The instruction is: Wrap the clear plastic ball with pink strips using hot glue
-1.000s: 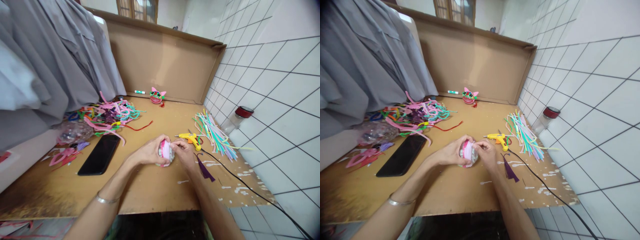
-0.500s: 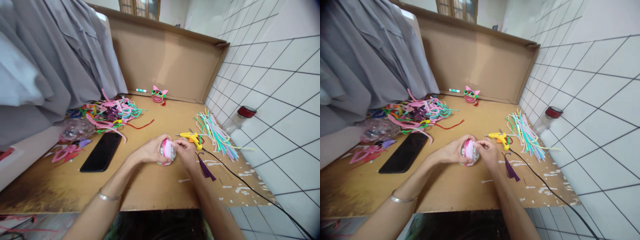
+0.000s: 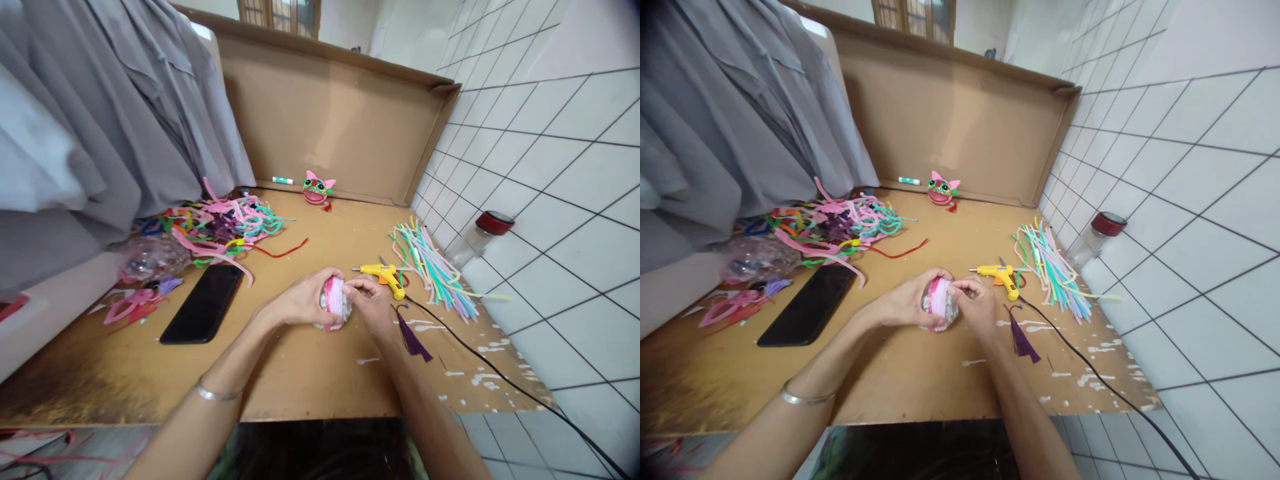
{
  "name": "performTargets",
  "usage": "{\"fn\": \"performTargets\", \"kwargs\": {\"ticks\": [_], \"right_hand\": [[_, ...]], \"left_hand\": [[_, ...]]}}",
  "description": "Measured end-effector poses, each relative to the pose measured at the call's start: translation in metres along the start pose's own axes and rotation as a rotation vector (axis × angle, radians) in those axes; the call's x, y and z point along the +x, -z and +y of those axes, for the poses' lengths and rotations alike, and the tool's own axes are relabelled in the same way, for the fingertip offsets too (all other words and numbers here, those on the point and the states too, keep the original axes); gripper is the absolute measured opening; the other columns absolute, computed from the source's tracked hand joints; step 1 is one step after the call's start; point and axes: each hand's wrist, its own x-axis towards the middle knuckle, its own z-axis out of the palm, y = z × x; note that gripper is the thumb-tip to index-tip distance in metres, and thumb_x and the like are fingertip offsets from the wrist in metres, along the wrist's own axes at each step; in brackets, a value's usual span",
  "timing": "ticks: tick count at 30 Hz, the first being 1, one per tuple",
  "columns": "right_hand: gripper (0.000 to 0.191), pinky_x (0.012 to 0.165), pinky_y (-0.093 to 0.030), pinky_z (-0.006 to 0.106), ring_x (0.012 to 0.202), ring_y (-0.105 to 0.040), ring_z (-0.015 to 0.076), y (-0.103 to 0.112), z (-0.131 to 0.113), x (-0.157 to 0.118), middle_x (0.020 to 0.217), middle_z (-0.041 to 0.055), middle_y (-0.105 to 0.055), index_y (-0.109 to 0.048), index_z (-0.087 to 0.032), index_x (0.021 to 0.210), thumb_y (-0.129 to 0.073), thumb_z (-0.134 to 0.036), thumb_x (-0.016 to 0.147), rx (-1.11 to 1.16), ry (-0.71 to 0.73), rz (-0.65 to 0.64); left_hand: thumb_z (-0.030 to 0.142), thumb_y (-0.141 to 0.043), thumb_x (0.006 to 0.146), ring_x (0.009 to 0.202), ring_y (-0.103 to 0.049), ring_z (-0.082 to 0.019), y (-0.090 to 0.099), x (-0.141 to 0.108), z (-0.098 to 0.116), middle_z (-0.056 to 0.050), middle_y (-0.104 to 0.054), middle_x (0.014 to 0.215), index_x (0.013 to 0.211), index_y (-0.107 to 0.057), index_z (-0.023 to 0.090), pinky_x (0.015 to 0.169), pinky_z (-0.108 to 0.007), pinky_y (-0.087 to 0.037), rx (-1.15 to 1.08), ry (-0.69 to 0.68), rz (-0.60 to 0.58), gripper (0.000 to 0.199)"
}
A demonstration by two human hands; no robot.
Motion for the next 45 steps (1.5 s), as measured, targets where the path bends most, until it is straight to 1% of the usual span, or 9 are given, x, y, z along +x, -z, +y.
{"fn": "performTargets", "kwargs": {"ticks": [5, 14, 20, 25, 29, 34, 36, 41, 45], "right_hand": [[0.012, 0.063, -0.048, 0.028, 0.069, -0.058, 0.0145, 0.0, -0.001, 0.0, 0.07, 0.0004, -0.063, -0.07, -0.02, 0.069, -0.074, -0.031, 0.067, 0.01, -0.016, 0.0], [0.01, 0.062, -0.047, 0.027, 0.069, -0.057, 0.0141, 0.0, -0.004, 0.001, 0.07, 0.0007, -0.062, -0.071, -0.02, 0.067, -0.072, -0.03, 0.068, -0.003, 0.014, -0.022], [0.013, 0.065, -0.047, 0.027, 0.072, -0.057, 0.0147, 0.002, -0.005, 0.0, 0.073, 0.0013, -0.062, -0.072, -0.02, 0.069, -0.073, -0.033, 0.069, -0.027, 0.001, -0.025], [0.02, 0.065, -0.046, 0.029, 0.072, -0.055, 0.0157, 0.003, -0.01, -0.001, 0.072, 0.0017, -0.061, -0.071, -0.02, 0.07, -0.068, -0.038, 0.077, -0.068, 0.025, -0.065], [0.021, 0.066, -0.046, 0.03, 0.072, -0.055, 0.0159, 0.003, -0.012, -0.002, 0.071, 0.0015, -0.061, -0.069, -0.02, 0.069, -0.066, -0.039, 0.079, -0.1, 0.045, -0.058], [0.009, 0.072, -0.049, 0.031, 0.078, -0.059, 0.0169, 0.002, -0.014, -0.007, 0.077, 0.002, -0.064, -0.069, -0.021, 0.077, -0.065, -0.029, 0.08, -0.257, 0.191, -0.051], [0.007, 0.075, -0.049, 0.031, 0.08, -0.06, 0.0171, 0.001, -0.015, -0.008, 0.08, 0.0022, -0.065, -0.069, -0.022, 0.08, -0.063, -0.026, 0.081, -0.319, 0.245, -0.058], [0.007, 0.072, -0.05, 0.03, 0.08, -0.061, 0.0169, 0.002, -0.015, -0.009, 0.082, 0.0025, -0.065, -0.067, -0.022, 0.083, -0.06, -0.022, 0.083, -0.405, 0.311, -0.055], [0.007, 0.071, -0.051, 0.03, 0.078, -0.061, 0.0167, 0.002, -0.017, -0.01, 0.081, 0.0031, -0.064, -0.065, -0.021, 0.086, -0.058, -0.02, 0.085, -0.5, 0.456, -0.044]], "left_hand": [[0.035, -0.078, 0.055, 0.079, -0.056, -0.018, 0.0, 0.0, 0.001, -0.001, -0.06, 0.094, 0.112, -0.052, 0.02, 0.072, -0.029, -0.045, 0.012, 0.006, 0.002, 0.065], [0.034, -0.079, 0.054, 0.077, -0.055, -0.018, 0.0, 0.0, 0.001, 0.0, -0.06, 0.092, 0.112, -0.052, 0.02, 0.07, -0.028, -0.044, 0.017, 0.021, 0.001, 0.065], [0.035, -0.079, 0.056, 0.076, -0.055, -0.017, 0.0, 0.0, 0.0, 0.001, -0.059, 0.089, 0.112, -0.051, 0.021, 0.068, -0.027, -0.045, 0.013, 0.027, -0.014, 0.064], [0.034, -0.078, 0.057, 0.077, -0.056, -0.017, 0.001, 0.0, 0.0, 0.001, -0.059, 0.09, 0.112, -0.051, 0.02, 0.07, -0.028, -0.046, 0.015, 0.022, -0.015, 0.063], [0.033, -0.078, 0.056, 0.077, -0.056, -0.017, 0.001, 0.0, 0.003, 0.0, -0.06, 0.09, 0.111, -0.052, 0.02, 0.069, -0.028, -0.046, 0.021, 0.027, -0.017, 0.062], [0.034, -0.077, 0.057, 0.075, -0.056, -0.016, 0.001, -0.001, 0.003, 0.001, -0.06, 0.089, 0.111, -0.052, 0.02, 0.067, -0.026, -0.046, 0.015, 0.028, -0.014, 0.062], [0.033, -0.078, 0.057, 0.075, -0.056, -0.016, 0.001, 0.0, 0.002, 0.001, -0.06, 0.089, 0.111, -0.051, 0.02, 0.067, -0.026, -0.046, 0.014, 0.023, -0.011, 0.062], [0.033, -0.078, 0.056, 0.075, -0.055, -0.016, 0.0, 0.0, 0.001, 0.001, -0.06, 0.088, 0.109, -0.052, 0.02, 0.066, -0.026, -0.045, 0.02, 0.017, -0.002, 0.061], [0.033, -0.078, 0.056, 0.075, -0.056, -0.016, 0.0, 0.0, 0.004, 0.001, -0.061, 0.087, 0.107, -0.052, 0.02, 0.066, -0.026, -0.045, 0.016, 0.01, 0.001, 0.059]]}}
